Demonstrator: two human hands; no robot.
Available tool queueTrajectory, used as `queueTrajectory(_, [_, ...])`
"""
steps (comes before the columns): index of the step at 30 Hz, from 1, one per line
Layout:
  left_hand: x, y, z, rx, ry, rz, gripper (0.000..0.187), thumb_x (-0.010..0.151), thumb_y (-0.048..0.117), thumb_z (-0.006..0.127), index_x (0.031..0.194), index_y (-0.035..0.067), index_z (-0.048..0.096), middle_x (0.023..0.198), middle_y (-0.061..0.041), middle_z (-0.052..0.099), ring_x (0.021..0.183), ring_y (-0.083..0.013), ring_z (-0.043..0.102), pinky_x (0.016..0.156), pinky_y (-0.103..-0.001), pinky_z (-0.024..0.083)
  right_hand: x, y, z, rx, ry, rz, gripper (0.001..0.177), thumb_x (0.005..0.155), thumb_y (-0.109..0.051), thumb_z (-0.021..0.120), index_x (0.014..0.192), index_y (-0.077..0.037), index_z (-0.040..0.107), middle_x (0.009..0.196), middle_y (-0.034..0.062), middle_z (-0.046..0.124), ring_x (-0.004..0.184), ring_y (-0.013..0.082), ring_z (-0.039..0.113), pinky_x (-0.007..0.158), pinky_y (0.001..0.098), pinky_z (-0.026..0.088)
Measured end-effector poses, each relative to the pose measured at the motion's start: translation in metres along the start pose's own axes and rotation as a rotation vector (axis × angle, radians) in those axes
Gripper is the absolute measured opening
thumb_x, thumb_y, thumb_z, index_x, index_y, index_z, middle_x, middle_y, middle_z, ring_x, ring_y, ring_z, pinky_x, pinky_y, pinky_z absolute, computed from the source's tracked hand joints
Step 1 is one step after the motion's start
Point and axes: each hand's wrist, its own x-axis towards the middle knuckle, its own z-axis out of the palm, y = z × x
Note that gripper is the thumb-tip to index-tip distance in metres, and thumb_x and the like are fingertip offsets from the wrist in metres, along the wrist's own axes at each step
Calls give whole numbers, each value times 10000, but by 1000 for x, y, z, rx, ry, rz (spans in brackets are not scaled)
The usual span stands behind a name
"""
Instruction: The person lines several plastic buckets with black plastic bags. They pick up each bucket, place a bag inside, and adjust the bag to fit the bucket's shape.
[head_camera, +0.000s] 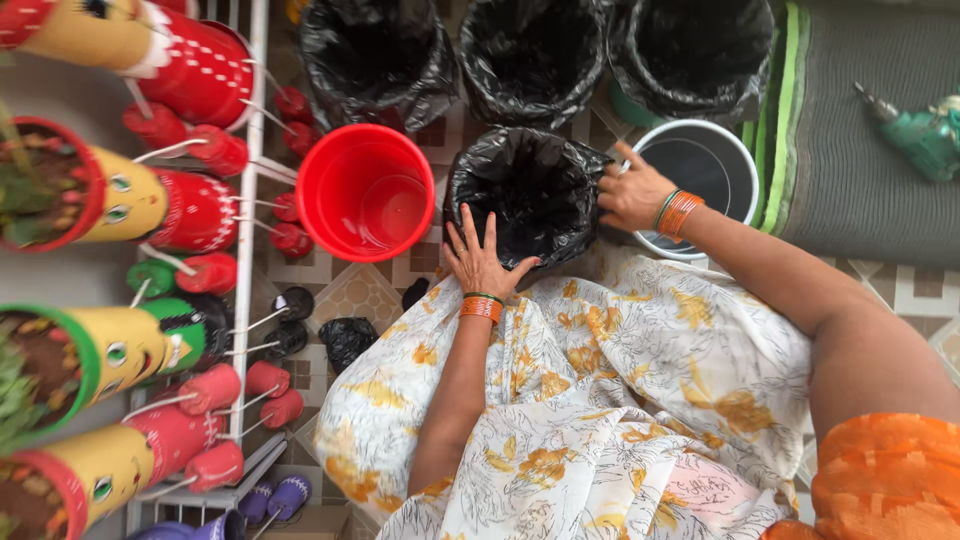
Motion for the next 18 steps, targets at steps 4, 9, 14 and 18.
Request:
queueTrajectory(4, [-2,1,-9,-4,208,32,926,808,677,721,1532,171,444,1704,-157,137,1527,-480,197,1171,-694,213,-3,23,-40,-123,154,149,245,827,-428,736,811,-183,726,920,18,703,1146,228,656,1203,635,217])
queueTrajectory(9, [-5,23,-86,-106,438,52,791,882,552,717,1514,133,488,1685,-148,239,1533,-464,245,1187,-684,236,-16,28,-96,-103,527,205,185,907,-336,785,998,-184,732,985,-18,690,1237,210,637,1291,623,195])
queueTrajectory(14, [-51,20,-203,-193,576,112,675,884,418,788,1445,116,566,1642,-160,337,1497,-453,328,1202,-584,305,-6,-21,-155,-92,615,62,175,926,-310,804,1020,-176,741,1005,-35,703,1243,192,636,1299,589,183])
queueTrajectory(18, [-122,-18,-280,-375,622,156,521,919,277,817,1367,97,622,1596,-152,443,1462,-381,463,1217,-475,391,25,-90,-203,56,693,-53,213,895,-302,824,1050,-179,745,1032,-18,708,1249,210,652,1329,600,185])
